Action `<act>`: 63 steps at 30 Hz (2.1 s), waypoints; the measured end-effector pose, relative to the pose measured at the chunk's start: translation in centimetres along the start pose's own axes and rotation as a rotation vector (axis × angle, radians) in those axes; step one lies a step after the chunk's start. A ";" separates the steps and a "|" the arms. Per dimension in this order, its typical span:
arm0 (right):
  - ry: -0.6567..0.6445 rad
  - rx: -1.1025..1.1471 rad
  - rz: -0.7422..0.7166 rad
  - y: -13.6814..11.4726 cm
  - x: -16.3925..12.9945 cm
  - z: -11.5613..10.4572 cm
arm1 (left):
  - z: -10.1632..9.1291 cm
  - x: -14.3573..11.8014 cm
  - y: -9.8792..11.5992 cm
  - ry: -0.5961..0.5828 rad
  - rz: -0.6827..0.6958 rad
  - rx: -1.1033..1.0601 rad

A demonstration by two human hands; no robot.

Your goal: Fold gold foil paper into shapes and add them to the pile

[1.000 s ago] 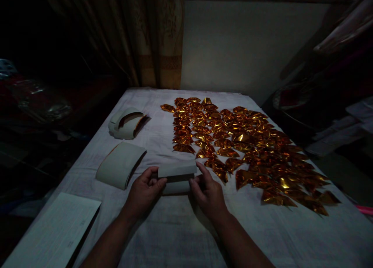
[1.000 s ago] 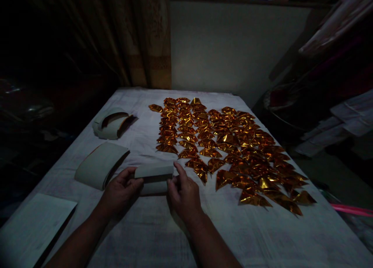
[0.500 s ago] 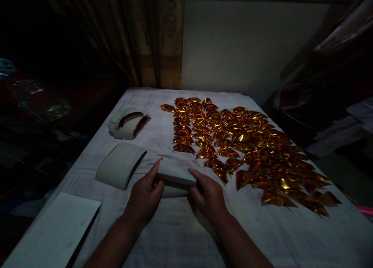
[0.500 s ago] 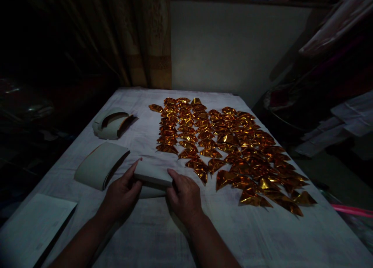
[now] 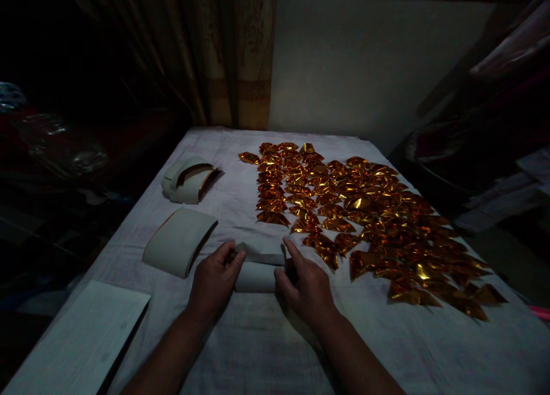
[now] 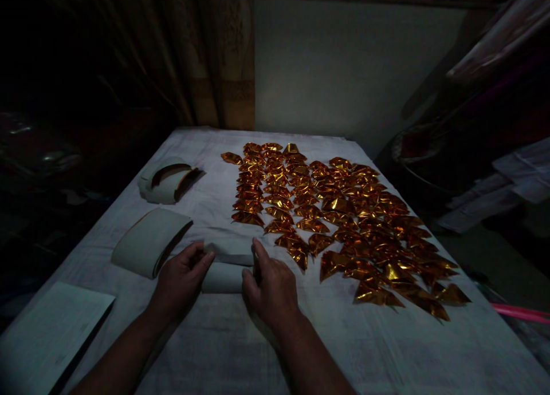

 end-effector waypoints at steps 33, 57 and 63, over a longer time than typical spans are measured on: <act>-0.108 -0.210 -0.309 -0.6 -0.3 0.1 | 0.6 -2.3 0.3 -0.144 0.588 0.544; -0.022 -0.061 0.095 -0.3 1.9 0.8 | -0.3 -1.0 -0.8 0.121 0.546 0.512; -0.047 -0.082 0.097 -0.4 1.9 0.8 | 1.4 -2.5 0.7 0.000 0.662 0.648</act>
Point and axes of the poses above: each hand's wrist, its own x-axis towards the middle knuckle, its own z-axis out of the palm, y = z × x, the point moved 2 cm from there along x, towards the middle knuckle, and after that the axes turned 10 degrees about -y, right-handed, at the moved point
